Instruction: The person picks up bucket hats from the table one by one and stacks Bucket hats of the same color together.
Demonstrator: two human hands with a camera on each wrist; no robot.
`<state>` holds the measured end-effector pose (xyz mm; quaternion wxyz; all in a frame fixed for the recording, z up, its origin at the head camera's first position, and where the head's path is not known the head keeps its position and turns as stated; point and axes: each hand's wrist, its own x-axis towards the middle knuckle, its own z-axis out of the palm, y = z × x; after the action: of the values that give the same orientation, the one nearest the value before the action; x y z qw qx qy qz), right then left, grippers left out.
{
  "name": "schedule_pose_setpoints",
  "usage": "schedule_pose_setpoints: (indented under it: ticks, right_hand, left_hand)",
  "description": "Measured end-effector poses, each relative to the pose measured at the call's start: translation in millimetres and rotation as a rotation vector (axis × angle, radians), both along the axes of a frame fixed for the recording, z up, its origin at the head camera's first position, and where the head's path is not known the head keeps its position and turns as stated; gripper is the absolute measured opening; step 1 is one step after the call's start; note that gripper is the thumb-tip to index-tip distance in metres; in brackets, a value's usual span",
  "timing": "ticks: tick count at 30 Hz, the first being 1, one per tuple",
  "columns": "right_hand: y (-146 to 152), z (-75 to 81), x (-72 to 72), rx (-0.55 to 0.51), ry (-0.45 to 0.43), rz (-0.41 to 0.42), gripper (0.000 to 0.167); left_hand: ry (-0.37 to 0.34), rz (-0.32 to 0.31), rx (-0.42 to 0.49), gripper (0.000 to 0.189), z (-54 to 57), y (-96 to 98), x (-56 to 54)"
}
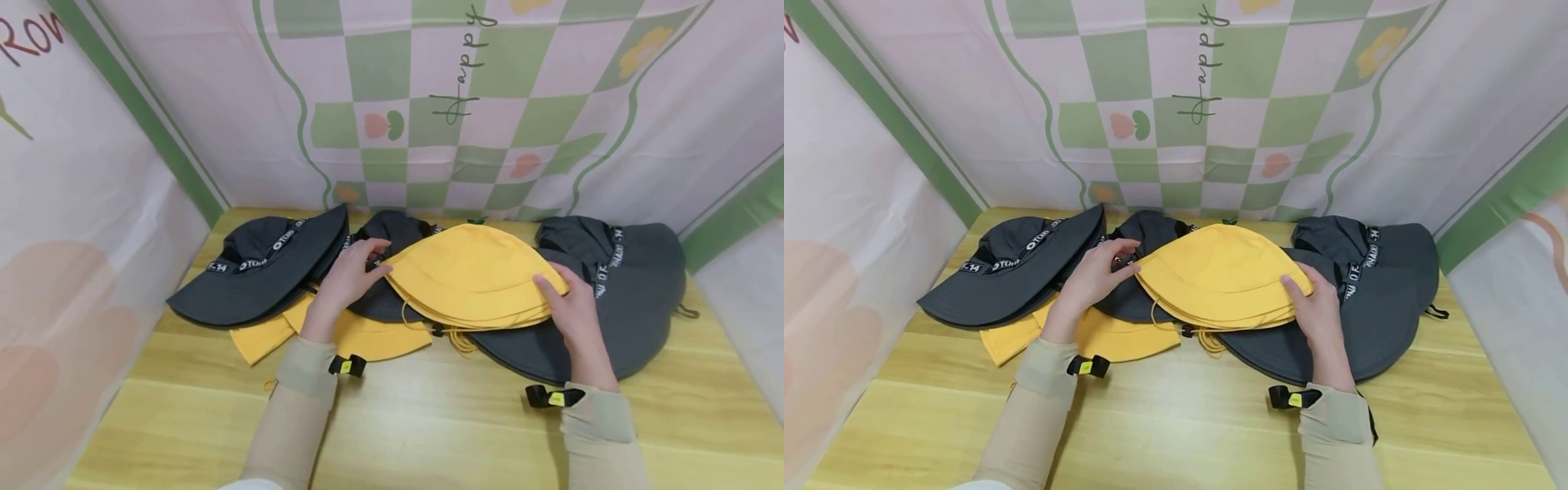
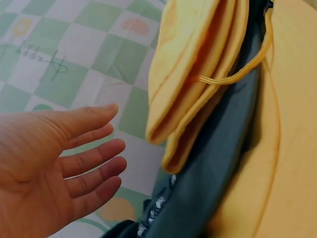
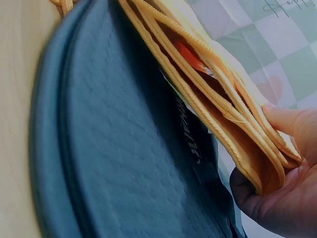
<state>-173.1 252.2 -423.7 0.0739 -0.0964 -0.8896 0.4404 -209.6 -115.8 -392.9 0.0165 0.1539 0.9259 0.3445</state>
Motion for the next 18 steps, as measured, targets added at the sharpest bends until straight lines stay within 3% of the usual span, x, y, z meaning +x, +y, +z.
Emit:
schedule_pose_setpoints:
  ticks: [7, 13, 18]
  right_hand:
    - [13.1, 1.0, -0.4, -0.016, -0.052, 0.036, 0.062]
    - [19.4, -0.6, 0.7, -0.022, -0.071, 0.074, 0.065]
    - [21.7, -2.0, 1.0, -0.031, -0.085, 0.094, 0.067]
  left_hand:
    - [0.053, -0.092, -0.056, 0.038, 13.3, 11.8, 14.6]
    - [0.075, -0.235, -0.200, 0.028, 0.2, 15.1, 32.6]
    - [0.041, -0.320, -0.344, 0.031, -10.5, 12.1, 53.1]
